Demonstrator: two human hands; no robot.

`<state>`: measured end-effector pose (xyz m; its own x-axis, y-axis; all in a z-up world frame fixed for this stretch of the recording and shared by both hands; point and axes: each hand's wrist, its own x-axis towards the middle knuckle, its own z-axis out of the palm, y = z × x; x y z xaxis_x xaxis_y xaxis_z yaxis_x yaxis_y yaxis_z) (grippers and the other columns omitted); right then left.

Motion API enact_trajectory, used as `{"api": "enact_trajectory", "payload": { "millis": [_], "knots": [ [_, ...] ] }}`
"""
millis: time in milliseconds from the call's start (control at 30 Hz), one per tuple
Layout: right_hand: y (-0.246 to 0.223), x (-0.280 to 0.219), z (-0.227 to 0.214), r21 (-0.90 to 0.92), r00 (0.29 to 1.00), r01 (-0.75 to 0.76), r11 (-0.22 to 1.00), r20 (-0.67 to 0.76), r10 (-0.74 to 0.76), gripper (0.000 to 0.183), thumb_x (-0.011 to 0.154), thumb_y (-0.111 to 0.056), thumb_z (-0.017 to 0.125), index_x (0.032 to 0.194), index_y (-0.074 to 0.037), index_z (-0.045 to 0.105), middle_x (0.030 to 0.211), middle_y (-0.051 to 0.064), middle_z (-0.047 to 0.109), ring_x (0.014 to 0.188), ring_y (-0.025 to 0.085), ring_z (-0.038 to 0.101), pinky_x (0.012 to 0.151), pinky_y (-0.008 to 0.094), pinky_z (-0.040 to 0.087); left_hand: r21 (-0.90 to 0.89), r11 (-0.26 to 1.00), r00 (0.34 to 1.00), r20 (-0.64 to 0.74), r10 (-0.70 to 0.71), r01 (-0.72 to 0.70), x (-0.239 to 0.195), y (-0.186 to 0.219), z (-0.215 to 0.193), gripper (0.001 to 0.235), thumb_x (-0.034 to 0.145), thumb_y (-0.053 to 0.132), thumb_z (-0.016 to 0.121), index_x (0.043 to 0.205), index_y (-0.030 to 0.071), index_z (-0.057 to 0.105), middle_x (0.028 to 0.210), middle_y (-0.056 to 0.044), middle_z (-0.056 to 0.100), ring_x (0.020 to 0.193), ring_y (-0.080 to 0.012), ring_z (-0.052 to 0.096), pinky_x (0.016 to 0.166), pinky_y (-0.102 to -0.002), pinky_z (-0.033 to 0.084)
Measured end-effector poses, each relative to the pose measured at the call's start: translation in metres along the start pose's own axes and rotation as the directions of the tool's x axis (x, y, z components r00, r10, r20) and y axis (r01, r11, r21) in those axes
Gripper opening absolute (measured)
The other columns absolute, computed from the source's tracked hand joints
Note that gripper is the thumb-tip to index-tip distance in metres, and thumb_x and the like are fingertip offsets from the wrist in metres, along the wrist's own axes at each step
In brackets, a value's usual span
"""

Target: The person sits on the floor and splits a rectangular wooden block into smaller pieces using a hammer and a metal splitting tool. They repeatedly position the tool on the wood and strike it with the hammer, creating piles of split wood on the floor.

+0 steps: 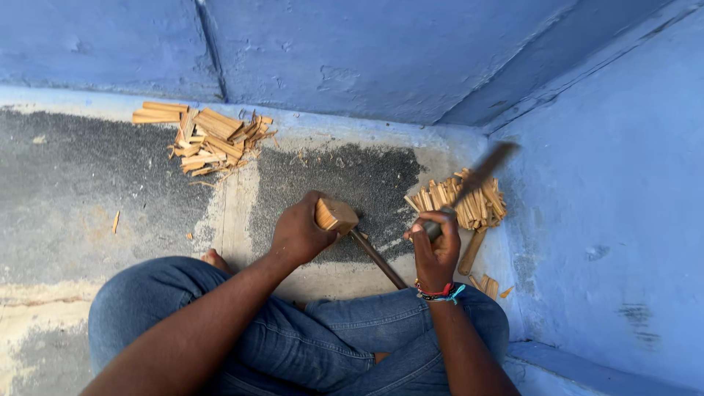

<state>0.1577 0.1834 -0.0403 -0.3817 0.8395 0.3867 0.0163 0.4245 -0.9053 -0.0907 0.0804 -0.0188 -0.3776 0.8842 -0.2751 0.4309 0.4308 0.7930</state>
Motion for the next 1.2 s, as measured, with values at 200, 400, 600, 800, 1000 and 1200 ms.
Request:
{"api": "enact_trajectory", "payload": {
  "millis": [200,400,600,800,1000,1200],
  "knots": [
    [0.005,-0.003,-0.017,0.164,0.969,-0.225,0.961,0.141,0.203,0.033,0.102,0.000,0.055,0.135,0.001,0.057,0.094,0.010,0.064,0.080,0.014,0.062,0.074,0.030,0.056,0.045,0.993,0.993,-0.045,0.112,-0.110,0.007,-0.005,0.017,0.065,0.069,0.020,0.089,0.126,0.014,0.058,0.113,-0.013,0.073,0.105,-0.0324,0.072,0.092,-0.044,0.057],
    [-0.041,0.006,-0.009,0.606,0.909,-0.414,0.679,0.312,0.276,0.068,0.093,-0.012,0.067,0.155,-0.008,0.039,0.094,0.010,0.062,0.081,0.016,0.059,0.075,0.034,0.052,-0.014,0.997,0.994,-0.081,0.076,-0.077,0.011,-0.019,0.020,0.064,0.070,0.020,0.089,0.125,0.009,0.059,0.112,-0.015,0.073,0.103,-0.0306,0.073,0.091,-0.041,0.059],
    [-0.044,0.004,-0.025,0.663,0.772,-0.616,0.426,0.615,0.160,0.057,0.097,-0.020,0.073,0.145,0.001,0.051,0.088,0.007,0.061,0.083,0.019,0.061,0.082,0.037,0.052,-0.344,0.921,0.975,-0.182,0.125,-0.183,0.021,-0.024,0.024,0.061,0.076,0.017,0.086,0.127,0.003,0.056,0.112,-0.017,0.074,0.103,-0.0245,0.074,0.090,-0.038,0.062],
    [0.036,-0.010,-0.017,0.112,0.750,-0.629,0.769,0.346,0.563,0.020,0.092,-0.011,0.078,0.102,-0.002,0.062,0.078,0.004,0.062,0.062,0.014,0.062,0.057,0.032,0.053,-0.692,0.710,0.979,-0.024,-0.204,0.130,0.023,-0.020,0.014,0.052,0.082,0.015,0.076,0.125,0.008,0.047,0.107,-0.011,0.066,0.096,-0.0232,0.073,0.082,-0.041,0.067],
    [0.024,-0.011,0.010,0.110,0.659,-0.731,0.674,0.372,0.654,0.029,0.089,-0.016,0.072,0.113,-0.004,0.061,0.096,0.009,0.070,0.082,0.017,0.078,0.070,0.035,0.064,-0.900,0.326,0.957,0.261,-0.126,0.289,0.029,-0.037,0.021,0.044,0.099,0.041,0.056,0.121,0.003,0.051,0.107,-0.015,0.068,0.091,-0.0233,0.072,0.081,-0.042,0.063],
    [0.015,-0.017,0.024,0.386,0.685,-0.728,0.566,0.400,0.609,0.043,0.094,-0.018,0.070,0.132,-0.005,0.056,0.112,0.007,0.067,0.097,0.015,0.072,0.079,0.037,0.066,-0.841,0.393,0.928,0.339,-0.155,0.372,0.013,-0.020,0.034,0.049,0.092,0.043,0.059,0.128,0.015,0.038,0.109,-0.010,0.059,0.097,-0.0208,0.066,0.084,-0.044,0.061]
  ]
}}
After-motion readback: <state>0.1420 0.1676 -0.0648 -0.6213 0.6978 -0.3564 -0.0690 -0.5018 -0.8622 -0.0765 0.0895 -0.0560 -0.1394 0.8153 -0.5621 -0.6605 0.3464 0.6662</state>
